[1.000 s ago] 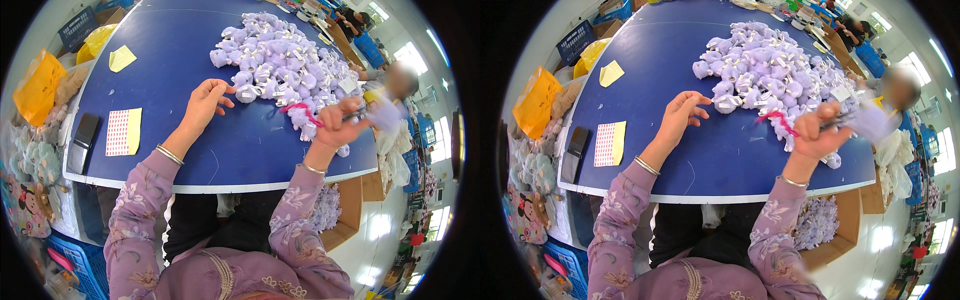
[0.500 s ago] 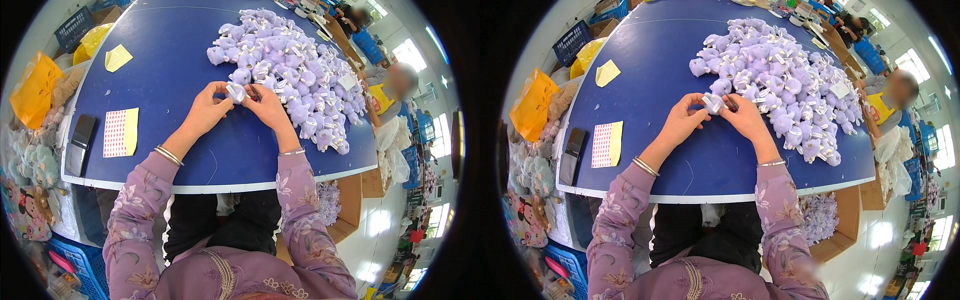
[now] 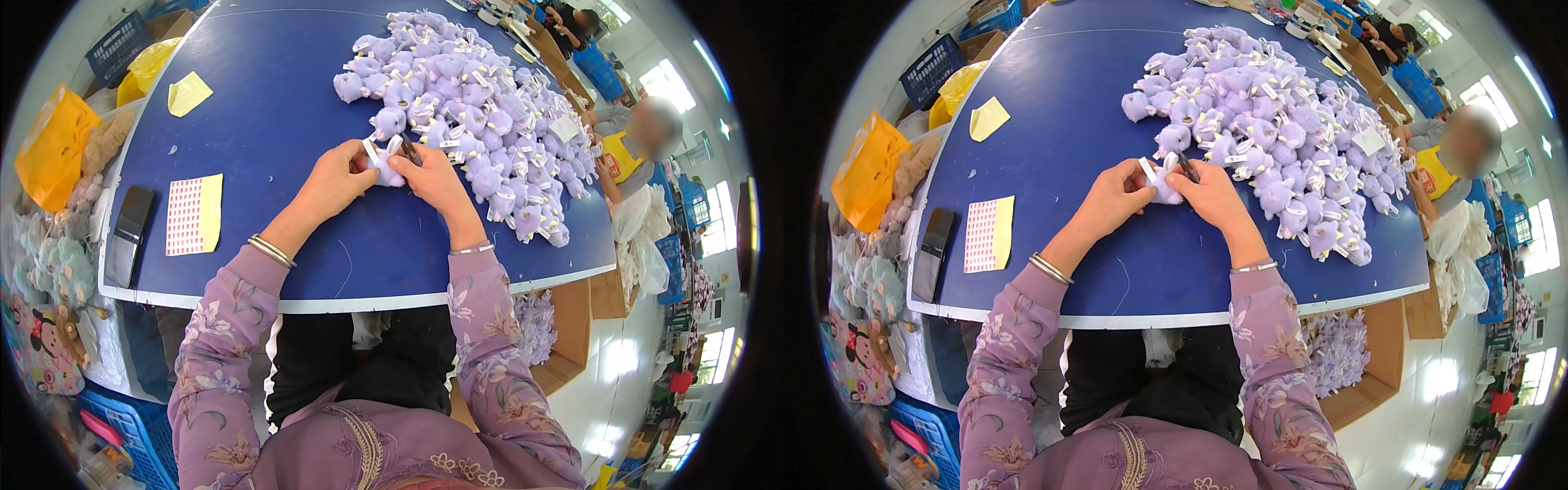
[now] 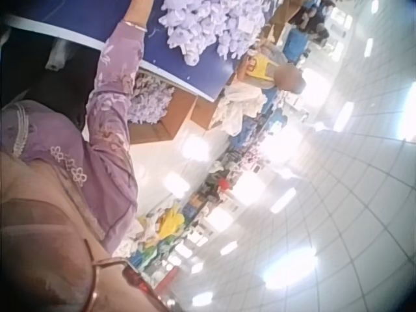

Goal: The person trims loose threads and excess fabric from small purple plush toys using scissors. They handle the toys one at a time, cutting and then placing them into a cardboard box.

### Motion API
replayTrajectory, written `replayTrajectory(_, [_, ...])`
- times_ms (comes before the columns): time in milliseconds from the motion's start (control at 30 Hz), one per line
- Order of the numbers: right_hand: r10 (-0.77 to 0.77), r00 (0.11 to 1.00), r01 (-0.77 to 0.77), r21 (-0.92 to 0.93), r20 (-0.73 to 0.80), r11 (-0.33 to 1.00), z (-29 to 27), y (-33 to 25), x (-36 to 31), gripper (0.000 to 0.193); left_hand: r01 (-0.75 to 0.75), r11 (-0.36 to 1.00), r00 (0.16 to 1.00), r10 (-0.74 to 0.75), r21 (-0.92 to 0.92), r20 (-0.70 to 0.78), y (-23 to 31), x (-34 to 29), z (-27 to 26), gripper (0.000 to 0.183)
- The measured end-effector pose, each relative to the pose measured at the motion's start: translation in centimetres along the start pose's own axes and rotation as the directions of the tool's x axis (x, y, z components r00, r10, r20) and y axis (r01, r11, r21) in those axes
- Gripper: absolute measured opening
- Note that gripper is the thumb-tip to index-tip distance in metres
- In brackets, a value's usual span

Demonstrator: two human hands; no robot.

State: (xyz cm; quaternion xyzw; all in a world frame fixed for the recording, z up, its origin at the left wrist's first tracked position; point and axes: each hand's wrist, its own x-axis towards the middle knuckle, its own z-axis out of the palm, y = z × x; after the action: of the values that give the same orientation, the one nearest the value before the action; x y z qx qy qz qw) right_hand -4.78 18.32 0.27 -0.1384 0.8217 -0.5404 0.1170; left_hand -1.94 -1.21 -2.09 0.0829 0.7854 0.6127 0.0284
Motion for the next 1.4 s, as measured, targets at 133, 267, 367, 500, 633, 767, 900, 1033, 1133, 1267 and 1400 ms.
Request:
replayTrajectory(133, [0.007,1.000,-0.002,0.159,-0.030,0.987,0.3,-0.6,-0.4,0.018,-0.078,0.995,0.989,0.085,0.067,-0.121,0.2,-0.1,0.1,0.044])
replayTrajectory(267, [0.007,0.999,-0.023,0.473,0.035,0.881,-0.6,-0.3,-0.5,0.014,0.099,0.960,0.994,-0.106,-0.263,-0.014,2.4,-0.6,0.0,0.054])
replayTrajectory(367, [-0.034,0.999,0.010,0.566,0.032,0.824,-0.7,-0.4,-0.7,0.011,0.119,0.911,0.989,-0.074,-0.394,0.126,2.4,-0.5,-0.5,0.055])
replayTrajectory(500, [-0.041,0.999,0.042,0.614,-0.017,0.788,-0.2,-0.9,-0.7,0.010,0.114,0.869,0.988,-0.048,-0.481,0.146,2.3,-0.6,-0.5,0.044])
replayTrajectory(633, [-0.094,0.993,0.121,0.526,-0.078,0.842,-0.1,-0.9,-0.8,0.010,0.113,0.841,0.993,-0.073,-0.529,0.096,1.9,-0.4,-0.5,0.036])
replayTrajectory(767, [-0.161,0.981,0.191,0.454,-0.104,0.870,0.4,-1.6,-1.2,0.013,0.086,0.829,0.995,-0.097,-0.553,0.010,2.0,-0.3,-0.2,0.033])
replayTrajectory(900, [-0.192,0.959,0.234,0.202,-0.207,0.951,1.2,-1.3,-0.9,0.014,0.118,0.827,0.993,-0.114,-0.550,0.042,2.1,-0.4,-0.5,0.032])
replayTrajectory(1033, [-0.110,0.979,0.163,0.332,-0.172,0.929,0.9,-1.6,-1.1,0.011,0.159,0.787,0.987,-0.115,-0.596,0.111,2.0,-0.5,-0.8,0.035])
replayTrajectory(1133, [-0.071,0.989,0.121,0.448,-0.126,0.886,0.5,-1.6,-1.1,0.011,0.189,0.765,0.981,-0.118,-0.615,0.154,2.0,-0.5,-0.8,0.037])
replayTrajectory(1267, [-0.066,0.990,0.124,0.532,-0.126,0.838,0.6,-1.8,-1.2,0.014,0.239,0.730,0.970,-0.150,-0.640,0.191,1.6,-0.3,-0.7,0.038])
replayTrajectory(1400, [-0.094,0.991,0.131,0.485,-0.100,0.865,0.5,-1.8,-1.3,0.015,0.209,0.763,0.977,-0.144,-0.612,0.154,1.6,-0.3,-0.6,0.040])
